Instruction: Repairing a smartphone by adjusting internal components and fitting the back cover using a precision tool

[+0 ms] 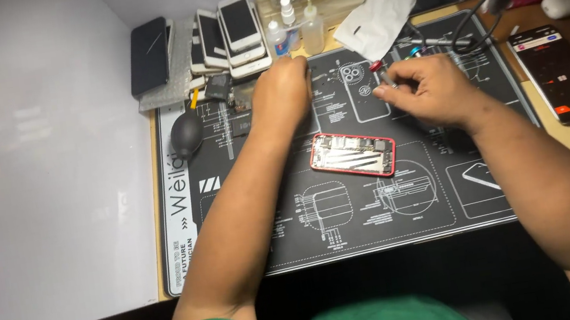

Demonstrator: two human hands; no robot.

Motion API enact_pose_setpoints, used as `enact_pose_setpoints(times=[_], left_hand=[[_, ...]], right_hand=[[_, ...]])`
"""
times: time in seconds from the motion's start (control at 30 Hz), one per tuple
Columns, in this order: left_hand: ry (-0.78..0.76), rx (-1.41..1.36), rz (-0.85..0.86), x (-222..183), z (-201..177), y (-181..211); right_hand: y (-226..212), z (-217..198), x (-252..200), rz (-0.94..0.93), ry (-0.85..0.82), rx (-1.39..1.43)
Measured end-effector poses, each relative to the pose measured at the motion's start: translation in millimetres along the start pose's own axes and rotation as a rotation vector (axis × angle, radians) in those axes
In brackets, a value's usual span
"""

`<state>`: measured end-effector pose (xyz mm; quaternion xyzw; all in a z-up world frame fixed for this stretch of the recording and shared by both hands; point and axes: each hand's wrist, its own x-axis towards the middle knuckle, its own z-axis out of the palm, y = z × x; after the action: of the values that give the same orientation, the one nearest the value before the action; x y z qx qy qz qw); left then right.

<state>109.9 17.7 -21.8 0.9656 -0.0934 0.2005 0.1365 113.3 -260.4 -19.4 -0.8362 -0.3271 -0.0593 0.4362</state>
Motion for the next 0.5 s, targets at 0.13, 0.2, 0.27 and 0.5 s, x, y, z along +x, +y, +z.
enact_pose_setpoints(times=[0.13,0.2,0.27,0.5], left_hand=[[-0.112,0.058,-0.076,25,36,-10],[-0.143,0.073,-0.106,32,42,-13],[-0.139,0.041,-0.135,35,34,-11],[-0.203,-0.013,-0.164,32,12,7]], right_hand=[[1,0,0,-0.005,-0.004,0.012],[2,1,1,0.001,-0.004,0.024],[5,3,2,-0.008,-0.004,0.061],[2,3,3,-0.038,-0.042,0.076]])
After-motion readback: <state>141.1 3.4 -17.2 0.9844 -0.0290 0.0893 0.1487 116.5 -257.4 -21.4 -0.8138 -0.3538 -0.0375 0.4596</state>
